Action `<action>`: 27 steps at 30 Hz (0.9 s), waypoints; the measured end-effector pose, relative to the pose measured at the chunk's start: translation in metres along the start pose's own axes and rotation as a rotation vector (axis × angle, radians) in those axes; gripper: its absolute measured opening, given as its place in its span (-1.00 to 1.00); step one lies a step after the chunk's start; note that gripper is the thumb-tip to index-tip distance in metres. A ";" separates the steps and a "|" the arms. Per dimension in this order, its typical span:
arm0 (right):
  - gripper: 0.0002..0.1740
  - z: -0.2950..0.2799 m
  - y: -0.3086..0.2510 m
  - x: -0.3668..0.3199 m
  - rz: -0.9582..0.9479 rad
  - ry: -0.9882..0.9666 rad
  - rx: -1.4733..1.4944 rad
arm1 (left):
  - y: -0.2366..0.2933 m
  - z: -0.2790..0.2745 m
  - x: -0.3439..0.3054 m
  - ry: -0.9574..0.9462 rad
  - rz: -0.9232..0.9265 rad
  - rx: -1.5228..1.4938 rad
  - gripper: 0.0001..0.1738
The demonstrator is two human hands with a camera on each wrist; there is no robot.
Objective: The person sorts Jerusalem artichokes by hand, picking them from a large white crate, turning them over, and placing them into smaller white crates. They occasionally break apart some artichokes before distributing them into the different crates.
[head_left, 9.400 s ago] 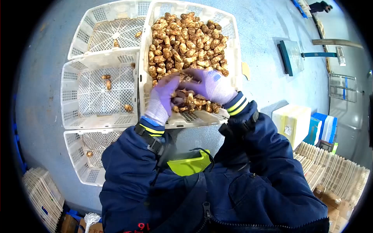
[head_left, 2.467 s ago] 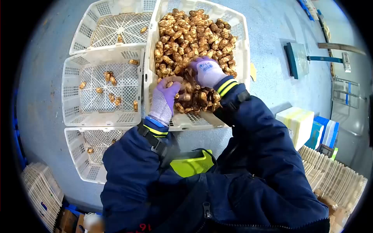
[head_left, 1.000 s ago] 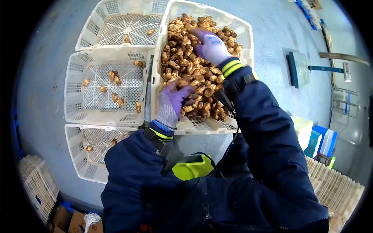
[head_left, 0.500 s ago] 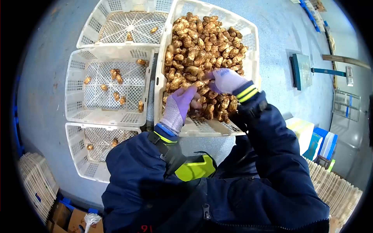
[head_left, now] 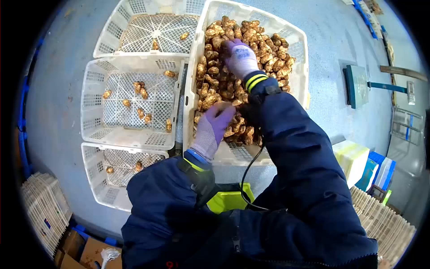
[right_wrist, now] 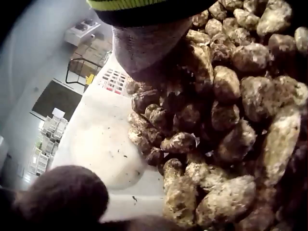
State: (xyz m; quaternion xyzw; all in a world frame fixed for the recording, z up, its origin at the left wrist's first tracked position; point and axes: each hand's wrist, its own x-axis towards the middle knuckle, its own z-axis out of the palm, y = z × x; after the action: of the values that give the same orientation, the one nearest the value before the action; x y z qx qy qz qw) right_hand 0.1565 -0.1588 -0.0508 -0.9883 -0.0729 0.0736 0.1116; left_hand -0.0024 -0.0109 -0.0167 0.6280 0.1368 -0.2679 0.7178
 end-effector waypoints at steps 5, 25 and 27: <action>-0.43 -0.060 -0.007 -0.073 0.226 -0.123 0.685 | 0.005 0.003 -0.005 0.150 -0.031 -0.365 -0.31; -0.73 -0.031 0.028 -0.068 0.203 -0.203 1.258 | 0.011 -0.011 -0.011 -0.063 -0.002 -0.648 -0.60; -0.66 -0.055 0.024 -0.102 0.220 -0.188 1.417 | 0.015 -0.016 -0.012 -0.102 -0.014 -0.586 -0.61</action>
State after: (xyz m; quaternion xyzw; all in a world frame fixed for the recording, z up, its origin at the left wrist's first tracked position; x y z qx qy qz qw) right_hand 0.0689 -0.2095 0.0096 -0.6697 0.0828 0.1985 0.7108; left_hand -0.0017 0.0078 -0.0005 0.3787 0.1766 -0.2531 0.8725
